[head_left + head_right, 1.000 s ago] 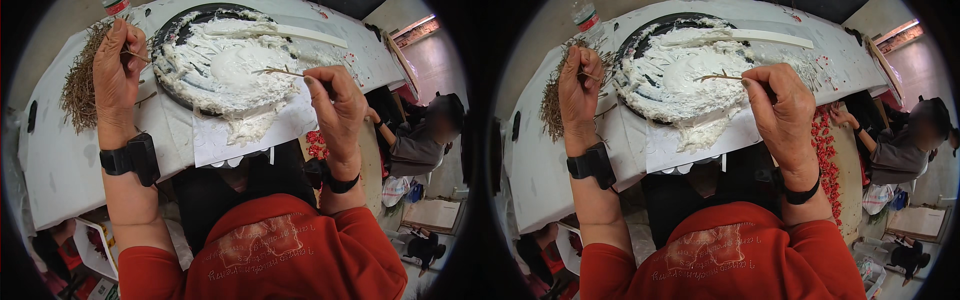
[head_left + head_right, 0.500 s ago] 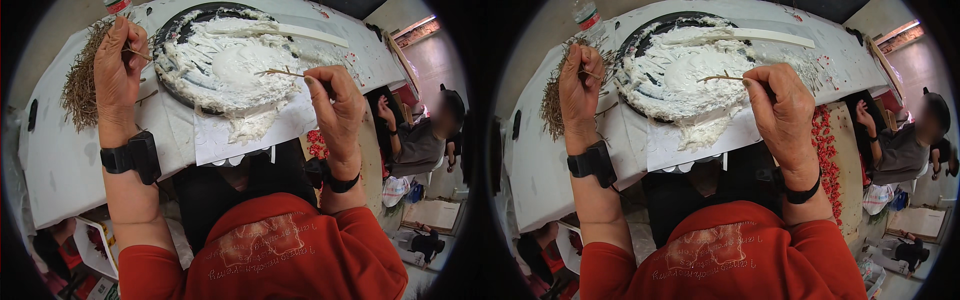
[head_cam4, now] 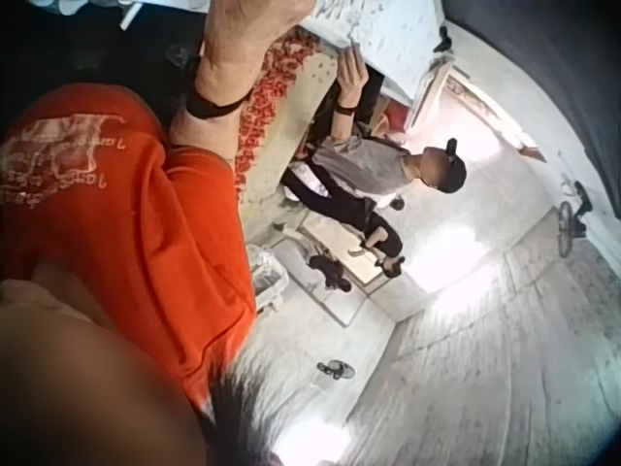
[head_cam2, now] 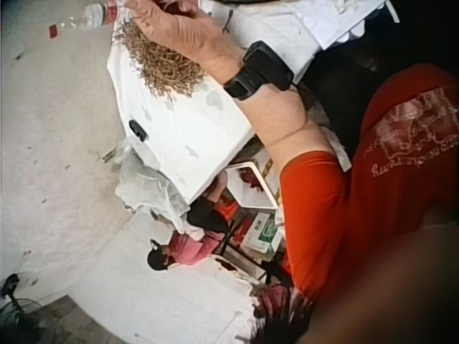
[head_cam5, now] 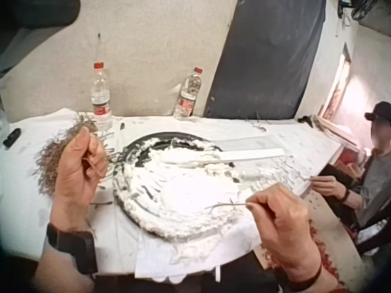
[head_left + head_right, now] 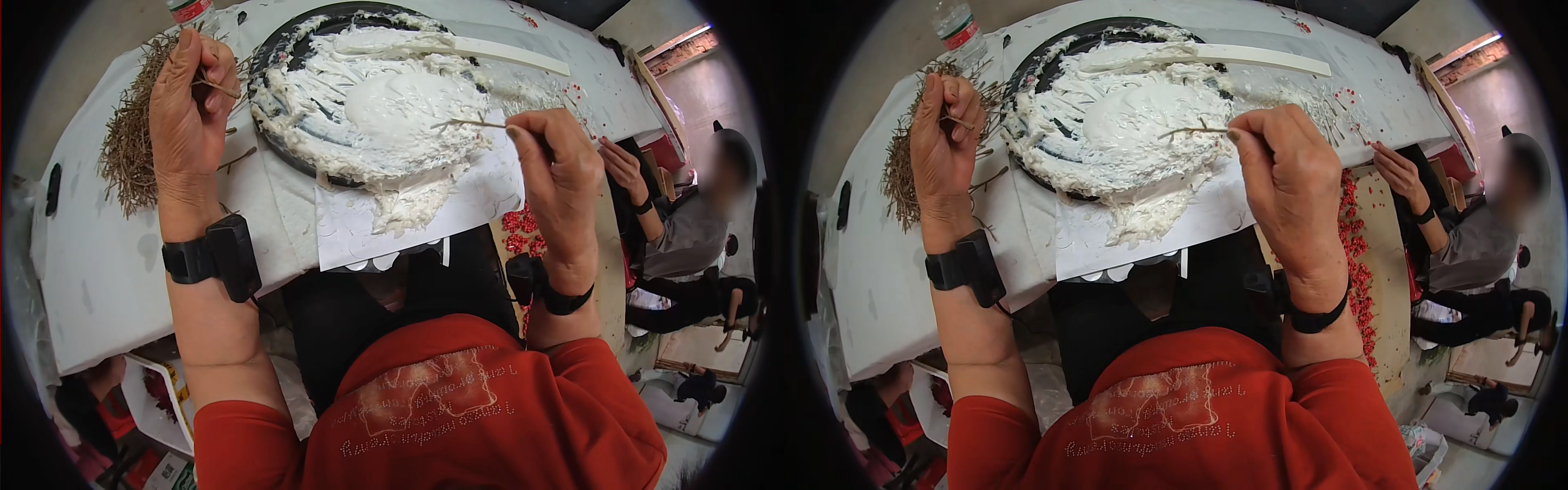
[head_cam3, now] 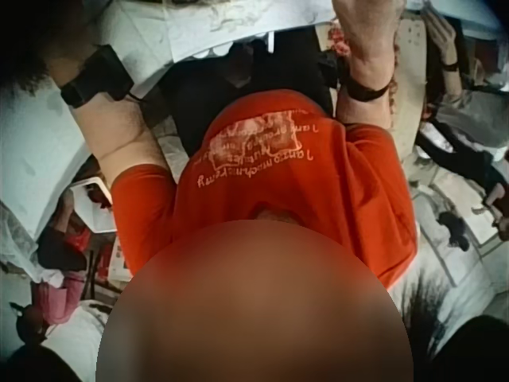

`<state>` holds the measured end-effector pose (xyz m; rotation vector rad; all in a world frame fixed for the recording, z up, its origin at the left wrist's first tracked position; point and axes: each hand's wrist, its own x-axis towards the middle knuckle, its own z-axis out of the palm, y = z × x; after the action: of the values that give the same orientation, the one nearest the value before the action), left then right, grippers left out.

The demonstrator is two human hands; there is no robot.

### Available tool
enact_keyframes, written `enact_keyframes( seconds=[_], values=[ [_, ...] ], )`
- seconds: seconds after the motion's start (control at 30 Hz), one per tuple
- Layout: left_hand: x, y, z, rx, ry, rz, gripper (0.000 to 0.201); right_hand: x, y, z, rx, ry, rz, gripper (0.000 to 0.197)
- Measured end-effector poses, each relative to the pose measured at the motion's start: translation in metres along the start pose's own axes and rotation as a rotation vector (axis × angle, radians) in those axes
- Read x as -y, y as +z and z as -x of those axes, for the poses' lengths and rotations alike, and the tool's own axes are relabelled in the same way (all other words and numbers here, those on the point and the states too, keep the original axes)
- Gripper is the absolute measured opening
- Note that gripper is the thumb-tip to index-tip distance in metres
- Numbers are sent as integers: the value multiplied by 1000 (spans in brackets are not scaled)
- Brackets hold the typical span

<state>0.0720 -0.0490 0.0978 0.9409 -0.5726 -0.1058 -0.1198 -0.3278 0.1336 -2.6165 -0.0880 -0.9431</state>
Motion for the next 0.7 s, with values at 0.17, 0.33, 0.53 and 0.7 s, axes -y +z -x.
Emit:
enact_keyframes(
  seconds=[0.17,0.33,0.53,0.7],
  values=[
    [-1,-1,1,4,3,-8,32,-2,6,3,20,-59,-47,8],
    [0,-1,1,8,-7,12,32,0,-2,3,74,-31,-57,9],
    [-1,-1,1,13,-3,11,32,4,1,1,-163,-90,-105,13],
    [-2,-1,2,17,4,0,32,3,7,1,-294,-193,7,18]
  ],
)
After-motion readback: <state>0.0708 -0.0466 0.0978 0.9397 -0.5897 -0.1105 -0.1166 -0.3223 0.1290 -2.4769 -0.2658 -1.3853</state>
